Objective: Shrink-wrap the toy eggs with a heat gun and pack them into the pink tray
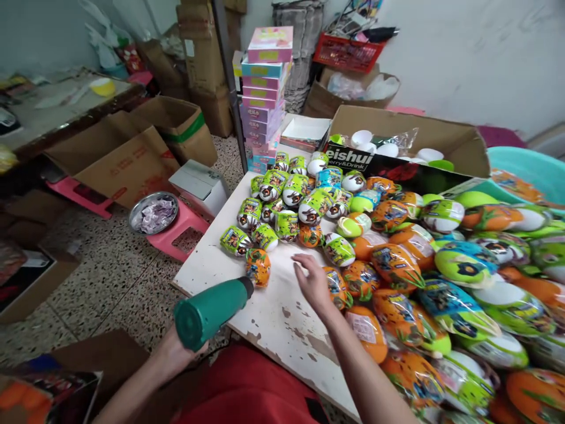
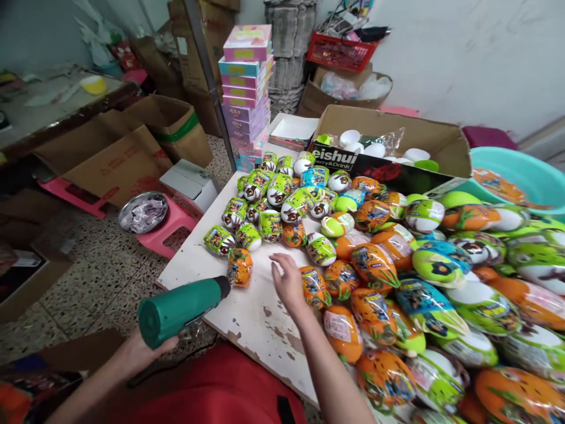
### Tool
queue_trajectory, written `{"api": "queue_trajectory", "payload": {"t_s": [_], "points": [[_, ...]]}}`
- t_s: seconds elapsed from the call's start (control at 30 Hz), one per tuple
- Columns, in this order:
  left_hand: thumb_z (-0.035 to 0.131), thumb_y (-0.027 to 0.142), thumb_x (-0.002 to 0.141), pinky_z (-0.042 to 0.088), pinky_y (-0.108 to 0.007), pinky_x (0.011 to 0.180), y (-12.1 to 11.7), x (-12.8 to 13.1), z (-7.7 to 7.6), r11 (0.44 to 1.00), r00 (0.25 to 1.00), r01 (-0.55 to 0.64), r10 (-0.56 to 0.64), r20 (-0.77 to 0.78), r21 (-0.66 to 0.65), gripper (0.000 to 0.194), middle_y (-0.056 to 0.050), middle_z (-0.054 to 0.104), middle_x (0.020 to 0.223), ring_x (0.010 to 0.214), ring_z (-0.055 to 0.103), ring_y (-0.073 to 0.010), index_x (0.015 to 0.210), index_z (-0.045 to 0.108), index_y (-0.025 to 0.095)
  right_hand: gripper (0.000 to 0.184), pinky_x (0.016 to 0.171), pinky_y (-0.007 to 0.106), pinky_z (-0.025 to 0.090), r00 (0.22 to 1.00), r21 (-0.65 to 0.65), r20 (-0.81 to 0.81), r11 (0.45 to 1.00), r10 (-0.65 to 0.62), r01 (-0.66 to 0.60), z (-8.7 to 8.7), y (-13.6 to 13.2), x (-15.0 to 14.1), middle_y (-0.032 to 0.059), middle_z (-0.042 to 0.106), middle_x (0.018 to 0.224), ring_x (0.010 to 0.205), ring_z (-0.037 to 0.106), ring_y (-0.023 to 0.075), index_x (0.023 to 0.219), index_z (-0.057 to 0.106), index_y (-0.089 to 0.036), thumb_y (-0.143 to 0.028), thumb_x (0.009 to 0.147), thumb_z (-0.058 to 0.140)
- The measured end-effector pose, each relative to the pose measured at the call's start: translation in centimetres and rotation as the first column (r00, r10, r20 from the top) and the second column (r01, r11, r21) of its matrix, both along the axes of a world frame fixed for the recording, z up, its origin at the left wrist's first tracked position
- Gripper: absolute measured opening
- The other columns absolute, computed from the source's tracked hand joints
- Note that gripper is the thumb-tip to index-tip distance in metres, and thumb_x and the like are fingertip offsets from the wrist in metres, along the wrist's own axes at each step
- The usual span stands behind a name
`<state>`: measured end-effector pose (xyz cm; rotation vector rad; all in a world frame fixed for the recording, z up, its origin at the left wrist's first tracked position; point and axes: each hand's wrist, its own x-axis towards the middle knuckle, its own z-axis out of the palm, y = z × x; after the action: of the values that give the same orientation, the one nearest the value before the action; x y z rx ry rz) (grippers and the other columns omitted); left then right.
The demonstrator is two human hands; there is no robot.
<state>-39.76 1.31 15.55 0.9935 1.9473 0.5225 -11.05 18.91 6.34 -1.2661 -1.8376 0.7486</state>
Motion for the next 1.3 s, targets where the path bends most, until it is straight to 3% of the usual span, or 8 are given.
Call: {"api": "queue_trajectory", "payload": {"t_s": [0.13,0.27,0.6,0.7,0.8,0.93,1.07,1.3], "points": [[0.062,0.039,0.064,0.056,-0.033,0.063,-1.2,-1.4,-1.5,0.998,0.999,-0.042,0.043,0.012,-0.046,0.024,-0.003,0.074,0.062,0.060,0.068,-0.0253,0.073,0.073,0.020,0.022,0.092,0.040,0.049,0.962,-0.080,0.095,0.965,0.256,-0.249,-1.9,1.6,-6.0,0.0104,0.066,0.109,0.103,0.060,0.0238,0.101,0.069,-0.023,-0.022,0.089,0.050],[0.060,0.038,0.070,0.054,-0.032,0.067,-1.9,-1.9,-2.2,0.996,0.995,-0.028,0.036,0.088,-0.084,0.026,-0.002,0.073,0.063,0.064,0.068,-0.0241,0.079,0.074,0.018,0.017,0.090,0.041,0.050,0.923,-0.121,0.214,0.946,0.320,-0.300,-2.6,1.1,-6.1,0.0109,0.063,0.110,0.103,0.058,0.0247,0.097,0.067,-0.023,-0.025,0.090,0.051],[0.066,0.048,0.057,0.057,-0.040,0.089,-1.1,-0.2,-1.1,0.990,0.987,0.036,-0.014,0.162,-0.133,0.036,-0.008,0.080,0.088,0.089,0.073,-0.0332,0.080,0.076,0.023,0.027,0.084,0.038,0.052,0.999,-0.342,-0.020,0.939,-0.033,0.024,-3.6,-6.9,0.7,0.0104,0.060,0.103,0.098,0.059,0.0247,0.088,0.063,-0.022,-0.048,0.086,0.059],[0.069,0.048,0.061,0.056,-0.038,0.092,-1.1,-0.3,-1.2,0.988,0.981,0.082,-0.056,0.188,-0.134,0.034,-0.008,0.081,0.091,0.092,0.073,-0.0315,0.083,0.077,0.023,0.044,0.076,0.036,0.052,0.962,-0.419,0.032,0.871,-0.270,0.258,-3.3,-5.9,0.4,0.0093,0.060,0.099,0.086,0.060,0.0230,0.106,0.062,-0.021,-0.058,0.083,0.058],[0.068,0.050,0.062,0.057,-0.038,0.090,-0.5,0.1,-0.9,0.988,0.984,0.096,-0.076,0.158,-0.121,0.035,-0.008,0.081,0.092,0.092,0.073,-0.0315,0.083,0.077,0.023,0.050,0.080,0.038,0.049,0.923,-0.396,0.193,0.834,-0.333,0.384,-2.9,-2.0,-0.4,0.0097,0.060,0.102,0.083,0.061,0.0227,0.114,0.065,-0.023,-0.060,0.080,0.058],[0.067,0.049,0.063,0.060,-0.037,0.083,0.4,0.9,-0.4,0.986,0.983,0.121,-0.104,0.149,-0.113,0.036,-0.008,0.081,0.087,0.086,0.074,-0.0309,0.085,0.077,0.022,0.026,0.075,0.036,0.047,0.926,-0.490,0.267,0.790,-0.267,0.369,-3.1,2.4,-0.4,0.0085,0.064,0.084,0.074,0.062,0.0222,0.085,0.072,-0.021,-0.044,0.073,0.068],[0.071,0.050,0.062,0.061,-0.037,0.083,0.2,0.9,-0.8,0.993,0.987,0.075,-0.061,0.149,-0.095,0.037,-0.008,0.081,0.091,0.090,0.074,-0.0314,0.086,0.077,0.023,0.016,0.067,0.032,0.048,0.973,-0.635,0.099,0.739,-0.210,0.225,-4.0,0.6,0.5,0.0048,0.065,0.071,0.067,0.062,0.0205,0.071,0.067,-0.019,-0.034,0.068,0.070],[0.073,0.049,0.063,0.061,-0.038,0.077,-0.3,-0.1,-0.6,0.996,0.993,0.046,-0.037,0.108,-0.079,0.034,-0.008,0.080,0.082,0.078,0.074,-0.0309,0.083,0.077,0.022,0.064,0.065,0.030,0.053,0.844,-0.749,-0.214,0.637,-0.491,0.180,-6.0,-5.8,-1.9,0.0133,0.061,0.121,0.080,0.064,0.0196,0.115,0.057,-0.016,-0.052,0.064,0.075]]}}
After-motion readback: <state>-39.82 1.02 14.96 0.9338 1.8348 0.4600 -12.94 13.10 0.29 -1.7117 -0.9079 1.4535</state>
